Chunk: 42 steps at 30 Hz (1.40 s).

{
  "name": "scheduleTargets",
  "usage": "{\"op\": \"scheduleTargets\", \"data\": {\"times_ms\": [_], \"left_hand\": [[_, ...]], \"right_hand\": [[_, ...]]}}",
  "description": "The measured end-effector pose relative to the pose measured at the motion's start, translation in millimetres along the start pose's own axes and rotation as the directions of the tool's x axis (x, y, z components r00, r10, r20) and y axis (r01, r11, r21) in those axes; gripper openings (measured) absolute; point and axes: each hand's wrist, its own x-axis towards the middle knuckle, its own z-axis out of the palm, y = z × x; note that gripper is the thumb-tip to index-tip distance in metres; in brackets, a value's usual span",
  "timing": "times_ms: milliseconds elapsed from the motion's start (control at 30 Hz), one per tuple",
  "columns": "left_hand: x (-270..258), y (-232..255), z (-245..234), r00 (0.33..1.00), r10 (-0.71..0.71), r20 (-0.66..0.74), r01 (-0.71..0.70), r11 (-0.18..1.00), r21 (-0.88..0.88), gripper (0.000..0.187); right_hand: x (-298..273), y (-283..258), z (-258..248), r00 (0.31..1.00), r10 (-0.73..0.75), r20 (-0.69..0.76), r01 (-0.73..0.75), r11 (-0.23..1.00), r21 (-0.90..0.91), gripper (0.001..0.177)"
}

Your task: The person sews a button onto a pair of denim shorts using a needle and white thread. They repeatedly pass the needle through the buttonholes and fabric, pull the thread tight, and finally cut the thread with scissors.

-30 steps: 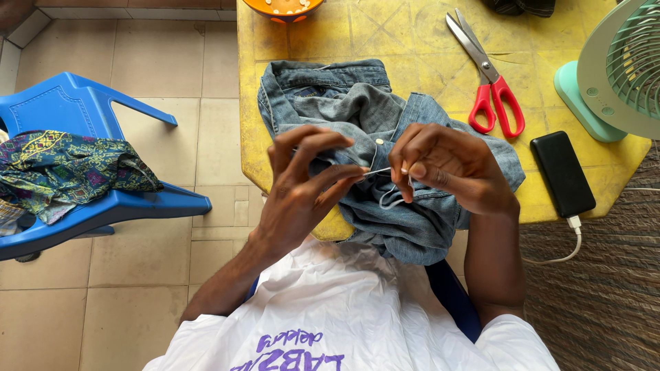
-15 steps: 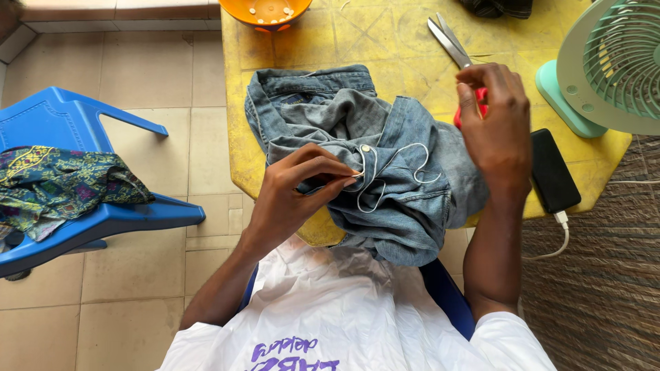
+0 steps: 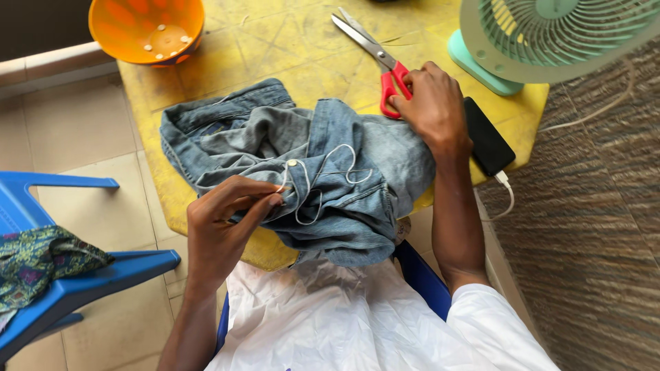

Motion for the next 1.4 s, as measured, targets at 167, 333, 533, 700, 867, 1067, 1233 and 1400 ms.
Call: {"op": "scheduleTargets", "data": {"times_ms": [167, 333, 533, 700, 867, 1067, 1233, 1400], "left_hand": [[-0.9, -8.6, -2.2, 0.997, -0.068, -0.020, 0.066, 0.993, -0.097, 0.012], [-0.5, -14.1, -6.2, 0.995, -0.075, -0.067, 0.064, 0.985, -0.159, 0.012], [4.5, -6.5, -12.2, 0.983, 0.158, -0.099, -0.160, 0.987, -0.018, 0.013], [6.3, 1.3, -15.6, 0.977, 0.108, -0.186, -0.106, 0.994, 0.021, 0.012], [7.7, 1.3, -20.7, 0.979, 0.019, -0.202, -0.049, 0.988, -0.148, 0.013], [4.5, -1.4, -23.5, 0.969, 0.074, -0.236, -0.132, 0.962, -0.238, 0.011], [2.8, -2.7, -27.6, 0.956, 0.144, -0.256, -0.198, 0.959, -0.201, 0.011], [1.5, -2.6, -32.7, 0.954, 0.197, -0.226, -0.235, 0.960, -0.155, 0.010]], "right_hand": [[5.2, 3.5, -3.8, 0.999, 0.006, 0.046, -0.002, 0.997, -0.079, 0.041], [4.6, 6.9, -11.8, 0.987, 0.064, 0.148, -0.067, 0.998, 0.016, 0.036], [-1.4, 21.6, -14.2, 0.992, -0.126, 0.010, 0.125, 0.987, 0.098, 0.027], [4.2, 22.4, -15.7, 0.990, -0.094, 0.102, 0.053, 0.937, 0.346, 0.033], [-1.1, 3.5, -25.1, 0.949, -0.204, 0.240, -0.036, 0.688, 0.725, 0.031], [-24.3, -15.9, -62.9, 0.744, -0.628, 0.228, 0.229, 0.560, 0.796, 0.053], [-41.0, -27.4, -82.9, 0.640, -0.674, 0.368, 0.391, 0.698, 0.599, 0.069], [-39.5, -27.0, -85.2, 0.622, -0.656, 0.428, 0.356, 0.723, 0.592, 0.064]]}}
